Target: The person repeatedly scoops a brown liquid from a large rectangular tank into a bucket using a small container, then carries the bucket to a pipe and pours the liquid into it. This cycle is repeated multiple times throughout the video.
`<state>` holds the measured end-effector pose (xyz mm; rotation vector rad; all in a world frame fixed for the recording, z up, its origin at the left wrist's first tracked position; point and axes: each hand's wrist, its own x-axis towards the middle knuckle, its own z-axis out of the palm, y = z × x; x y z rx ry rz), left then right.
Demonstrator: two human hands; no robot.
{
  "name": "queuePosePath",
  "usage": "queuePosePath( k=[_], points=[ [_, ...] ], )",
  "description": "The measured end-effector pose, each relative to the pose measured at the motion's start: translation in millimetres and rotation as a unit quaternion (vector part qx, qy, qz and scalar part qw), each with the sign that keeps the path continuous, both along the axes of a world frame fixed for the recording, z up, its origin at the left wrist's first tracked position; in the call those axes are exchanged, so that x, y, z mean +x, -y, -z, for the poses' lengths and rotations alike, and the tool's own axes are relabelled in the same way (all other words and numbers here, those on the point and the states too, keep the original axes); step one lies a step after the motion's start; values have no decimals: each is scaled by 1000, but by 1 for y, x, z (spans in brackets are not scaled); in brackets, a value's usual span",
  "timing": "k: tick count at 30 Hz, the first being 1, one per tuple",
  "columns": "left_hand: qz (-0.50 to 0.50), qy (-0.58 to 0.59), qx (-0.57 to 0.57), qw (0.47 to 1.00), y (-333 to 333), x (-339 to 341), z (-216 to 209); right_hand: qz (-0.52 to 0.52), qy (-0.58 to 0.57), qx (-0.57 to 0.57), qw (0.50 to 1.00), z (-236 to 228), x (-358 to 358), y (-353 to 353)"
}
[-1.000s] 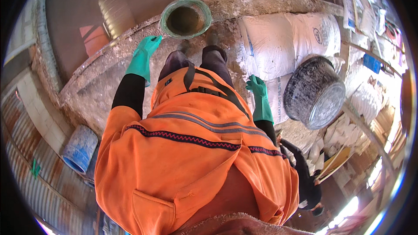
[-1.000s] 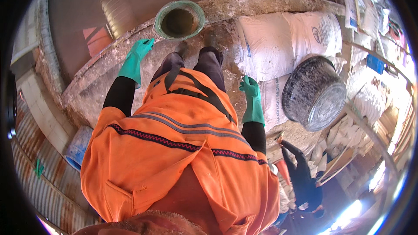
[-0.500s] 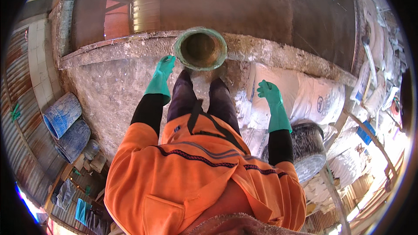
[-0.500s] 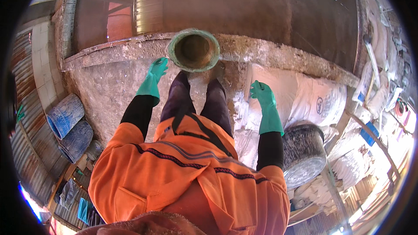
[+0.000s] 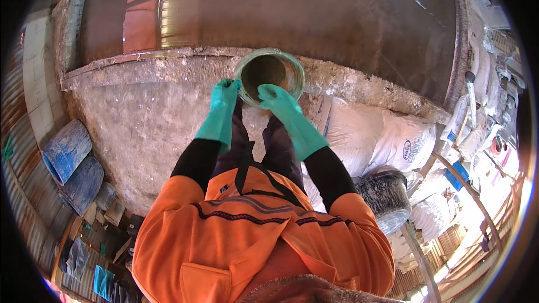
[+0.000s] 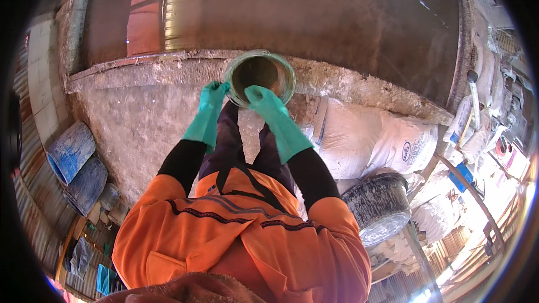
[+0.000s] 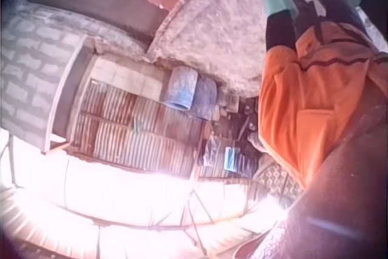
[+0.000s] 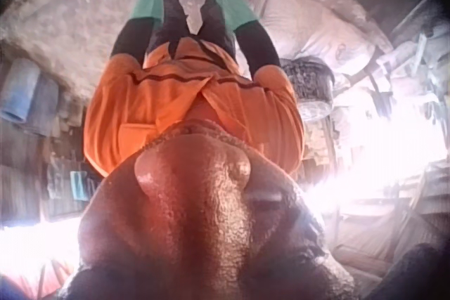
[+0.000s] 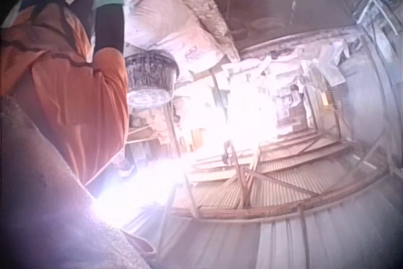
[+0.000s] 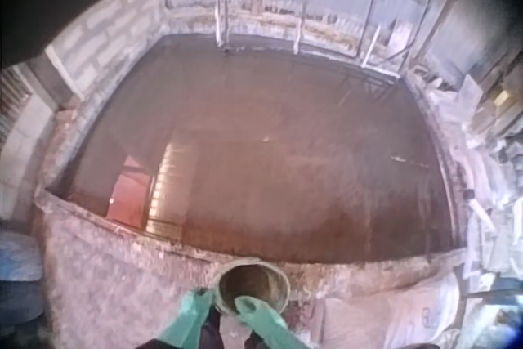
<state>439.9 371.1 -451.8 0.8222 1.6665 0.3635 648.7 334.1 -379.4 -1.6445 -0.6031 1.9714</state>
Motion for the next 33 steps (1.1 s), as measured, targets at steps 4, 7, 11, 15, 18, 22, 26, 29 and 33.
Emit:
queuePosePath(
  k=[4,7,11,15,18,22,26,29,33],
  points=[
    [-358,448,-116,811,8,30,-57,153,-206,10,966,29,-51,-25],
    [-304,441,-121,836,24,30,-63,26,-83,-31,996,6,-57,-37],
    [-68,437,-143,885,31,-9,-55,96,-86,-71,989,-44,-58,-40],
    [130,196,-118,965,-18,-45,-137,245,-16,-133,960,-62,-41,-44],
    [36,226,-91,969,-20,-104,-121,220,9,-130,967,-118,-58,-75],
    [-13,172,-21,985,-18,-171,-94,103,12,-3,995,-179,-77,-118],
    [10,155,-17,988,-42,-169,-97,129,10,34,991,-232,-64,-142],
    [14,185,22,982,-70,-142,-121,142,79,71,984,-274,-50,-155],
    [56,254,106,960,-134,-116,-153,228,18,148,962,-319,-51,-195]
  ],
)
